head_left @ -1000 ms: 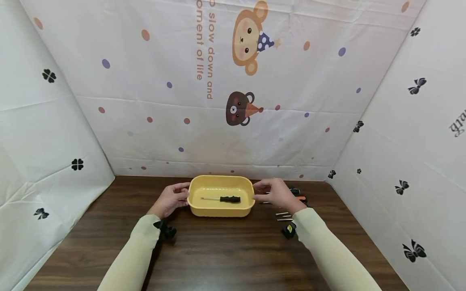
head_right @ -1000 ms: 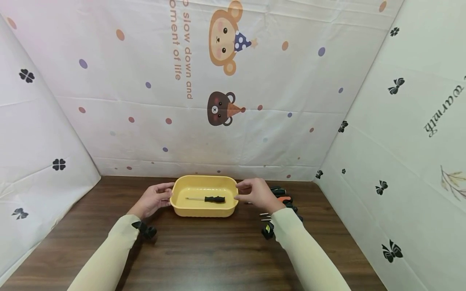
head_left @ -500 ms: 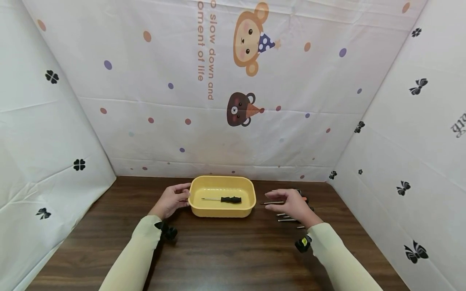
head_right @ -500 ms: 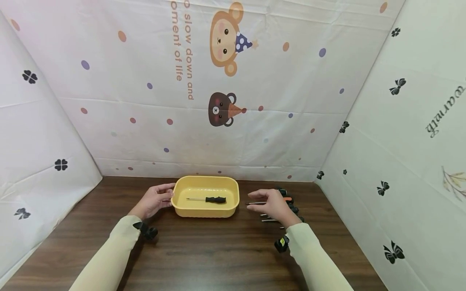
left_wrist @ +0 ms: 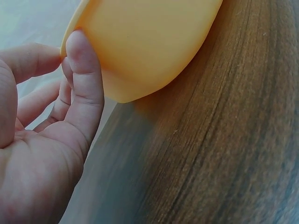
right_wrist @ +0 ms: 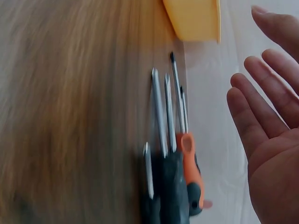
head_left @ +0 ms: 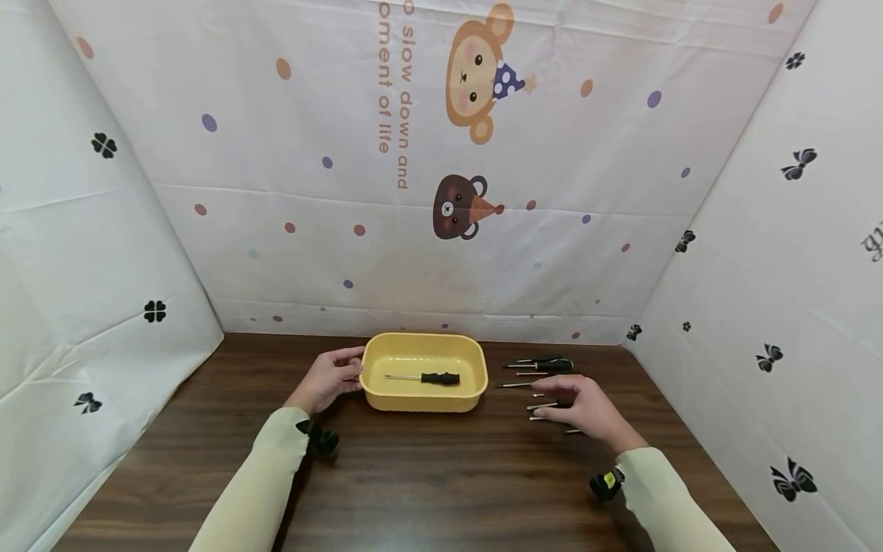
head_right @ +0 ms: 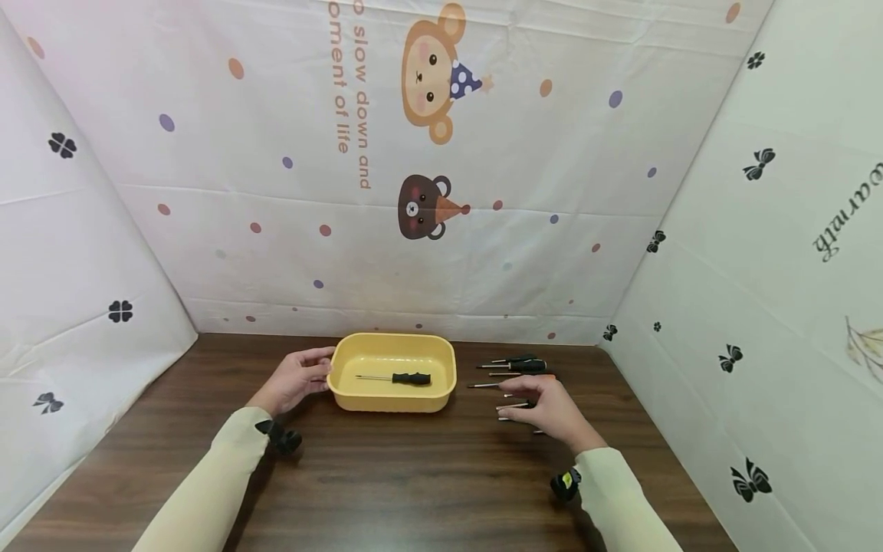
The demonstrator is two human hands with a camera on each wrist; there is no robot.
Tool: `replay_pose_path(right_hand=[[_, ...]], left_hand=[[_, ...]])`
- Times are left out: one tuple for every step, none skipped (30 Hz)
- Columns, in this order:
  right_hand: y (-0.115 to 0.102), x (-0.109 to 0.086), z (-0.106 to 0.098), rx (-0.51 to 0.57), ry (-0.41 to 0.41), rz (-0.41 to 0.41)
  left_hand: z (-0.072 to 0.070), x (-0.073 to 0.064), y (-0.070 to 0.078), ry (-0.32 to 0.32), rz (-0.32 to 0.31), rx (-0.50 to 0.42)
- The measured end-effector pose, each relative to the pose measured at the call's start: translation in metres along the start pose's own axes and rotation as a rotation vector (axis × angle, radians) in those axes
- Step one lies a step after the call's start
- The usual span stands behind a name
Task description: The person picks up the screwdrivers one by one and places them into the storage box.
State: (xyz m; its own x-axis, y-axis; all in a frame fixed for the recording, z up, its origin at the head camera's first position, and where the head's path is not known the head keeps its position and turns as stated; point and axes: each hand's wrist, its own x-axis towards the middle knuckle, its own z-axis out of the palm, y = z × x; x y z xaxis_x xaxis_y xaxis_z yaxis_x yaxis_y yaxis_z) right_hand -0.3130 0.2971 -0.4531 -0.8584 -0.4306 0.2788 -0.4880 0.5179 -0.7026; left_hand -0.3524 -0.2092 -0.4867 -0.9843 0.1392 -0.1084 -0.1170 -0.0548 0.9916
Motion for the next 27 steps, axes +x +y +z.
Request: replay_pose_path(right_hand=[[0.003, -0.003, -0.002, 0.002, 0.001, -0.008], [0.005, -0.005, -0.004, 0.002, 0.000, -0.012], [0.008, -0.008, -0.007, 0.002, 0.003, -0.012], [0.010, -0.011, -0.009, 0.009, 0.006, -0.004], [0.012, -0.013, -0.012, 0.010, 0.008, 0.007], [0.014, -0.015, -0.014, 0.009, 0.005, 0.012], [0.015, -0.018, -0.017, 0.004, 0.003, 0.028], [0.017, -0.020, -0.019, -0.004, 0.002, 0.043], [0.018, -0.022, -0.021, -0.002, 0.002, 0.057], [0.020, -0.024, -0.023, -0.003, 0.000, 0.072], [0.023, -0.026, -0.025, -0.008, -0.003, 0.078], [0.025, -0.028, -0.027, -0.009, -0.006, 0.080], [0.028, -0.030, -0.028, 0.000, -0.006, 0.087], [0.030, -0.032, -0.030, 0.011, -0.005, 0.086], [0.033, -0.033, -0.031, 0.026, -0.003, 0.085], [0.036, -0.035, -0.032, 0.034, -0.002, 0.082], [0.039, -0.037, -0.034, 0.045, -0.002, 0.079], [0.042, -0.039, -0.035, 0.056, 0.000, 0.079], [0.044, -0.040, -0.037, 0.065, 0.004, 0.080], [0.046, -0.042, -0.038, 0.067, 0.007, 0.080], [0.048, -0.044, -0.040, 0.065, 0.008, 0.080], [0.051, -0.045, -0.042, 0.060, 0.009, 0.082], [0.052, -0.047, -0.044, 0.064, 0.012, 0.087], [0.054, -0.048, -0.045, 0.061, 0.014, 0.092], [0.055, -0.049, -0.047, 0.058, 0.016, 0.097], [0.057, -0.050, -0.049, 0.051, 0.016, 0.102], [0.058, -0.051, -0.050, 0.052, 0.022, 0.113]], left_hand=[[0.000, 0.000, 0.000, 0.001, -0.001, -0.001], [0.001, 0.000, 0.000, 0.004, -0.002, -0.001], [0.001, 0.000, 0.000, 0.004, -0.003, 0.000], [0.001, 0.000, 0.000, 0.003, -0.002, 0.000], [0.001, 0.000, 0.000, 0.005, -0.002, -0.004], [0.002, 0.000, 0.000, 0.005, -0.003, -0.006], [0.002, 0.000, 0.000, 0.005, -0.003, -0.009], [0.002, 0.001, -0.001, 0.004, -0.002, -0.011], [0.002, 0.001, -0.001, 0.002, -0.003, -0.014], [0.003, 0.001, -0.002, 0.002, -0.003, -0.016], [0.003, 0.002, -0.002, 0.002, -0.003, -0.018], [0.003, 0.002, -0.002, 0.001, -0.002, -0.017], [0.003, 0.002, -0.003, 0.000, -0.001, -0.017], [0.003, 0.002, -0.003, -0.001, 0.000, -0.016], [0.003, 0.001, -0.003, -0.001, 0.001, -0.016], [0.003, 0.001, -0.003, -0.001, 0.002, -0.016], [0.003, 0.001, -0.003, 0.001, 0.002, -0.018], [0.003, 0.001, -0.003, 0.004, 0.002, -0.020], [0.003, 0.001, -0.003, 0.006, 0.001, -0.022], [0.003, 0.000, -0.003, 0.008, 0.001, -0.024], [0.003, 0.000, -0.003, 0.010, 0.001, -0.026], [0.003, 0.000, -0.003, 0.010, 0.001, -0.027], [0.003, 0.000, -0.003, 0.009, 0.002, -0.028], [0.002, 0.000, -0.004, 0.008, 0.003, -0.029], [0.002, 0.000, -0.004, 0.008, 0.003, -0.034], [0.002, 0.000, -0.004, 0.008, 0.004, -0.037], [0.002, -0.001, -0.004, 0.007, 0.005, -0.038]])
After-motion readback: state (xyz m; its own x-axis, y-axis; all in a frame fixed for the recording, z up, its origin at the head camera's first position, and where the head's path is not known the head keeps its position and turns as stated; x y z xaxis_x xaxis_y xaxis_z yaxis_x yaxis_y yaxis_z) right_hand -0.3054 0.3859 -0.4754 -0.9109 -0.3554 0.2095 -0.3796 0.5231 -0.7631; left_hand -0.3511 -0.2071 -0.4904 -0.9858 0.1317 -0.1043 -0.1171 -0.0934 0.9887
